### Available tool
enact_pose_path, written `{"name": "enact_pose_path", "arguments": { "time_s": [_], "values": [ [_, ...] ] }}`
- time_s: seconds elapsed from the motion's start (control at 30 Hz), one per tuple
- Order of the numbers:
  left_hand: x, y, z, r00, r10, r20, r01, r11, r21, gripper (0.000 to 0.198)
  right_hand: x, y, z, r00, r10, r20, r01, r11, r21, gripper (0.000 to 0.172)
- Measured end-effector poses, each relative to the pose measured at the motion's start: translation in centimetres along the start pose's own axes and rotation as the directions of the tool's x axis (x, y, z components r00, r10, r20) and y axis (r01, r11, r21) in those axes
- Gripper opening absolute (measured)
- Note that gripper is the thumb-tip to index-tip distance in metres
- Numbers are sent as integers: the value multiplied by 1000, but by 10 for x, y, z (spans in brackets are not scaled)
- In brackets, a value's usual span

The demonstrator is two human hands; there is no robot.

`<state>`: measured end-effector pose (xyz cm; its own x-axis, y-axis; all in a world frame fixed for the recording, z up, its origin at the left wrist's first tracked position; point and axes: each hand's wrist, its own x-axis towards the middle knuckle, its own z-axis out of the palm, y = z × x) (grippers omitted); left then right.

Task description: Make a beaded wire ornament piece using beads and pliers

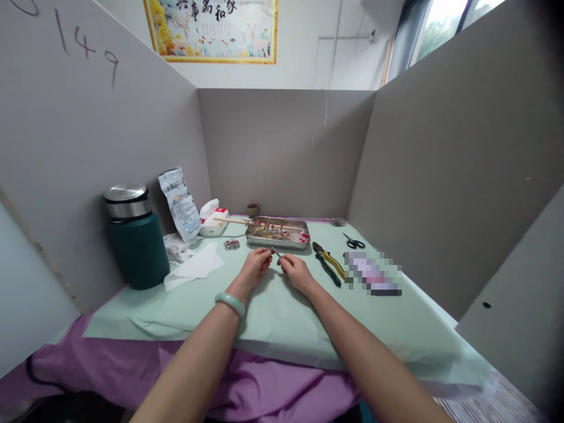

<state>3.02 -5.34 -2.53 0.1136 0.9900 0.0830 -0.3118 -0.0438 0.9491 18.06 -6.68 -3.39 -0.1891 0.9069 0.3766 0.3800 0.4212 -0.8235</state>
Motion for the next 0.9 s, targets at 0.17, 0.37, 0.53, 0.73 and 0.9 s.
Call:
{"name": "enact_pose_path", "arguments": {
  "time_s": [0.17, 0.37, 0.53, 0.73, 0.9],
  "values": [
    [-1, 0, 0, 1000, 28, 13, -28, 1000, 13, 30, 2, 6, 0, 1000, 4, -2, -4, 997, 75, 24],
    [-2, 1, 1, 998, 54, 23, -54, 998, 16, 35, 6, 15, 0, 1000, 29, -4, -28, 994, 103, 25],
    [-2, 2, 1, 999, 48, 10, -48, 998, 35, 35, 6, 15, 0, 1000, 17, 13, -18, 994, 108, 26],
    [-1, 0, -2, 997, 60, -45, -54, 990, 129, 30, 3, 10, -3, 1000, 22, 19, -23, 998, 59, 25],
    [1, -3, -5, 996, 82, -39, -74, 983, 167, 29, 2, 7, -4, 1000, 10, 22, -10, 1000, 22, 25]
  ]
}}
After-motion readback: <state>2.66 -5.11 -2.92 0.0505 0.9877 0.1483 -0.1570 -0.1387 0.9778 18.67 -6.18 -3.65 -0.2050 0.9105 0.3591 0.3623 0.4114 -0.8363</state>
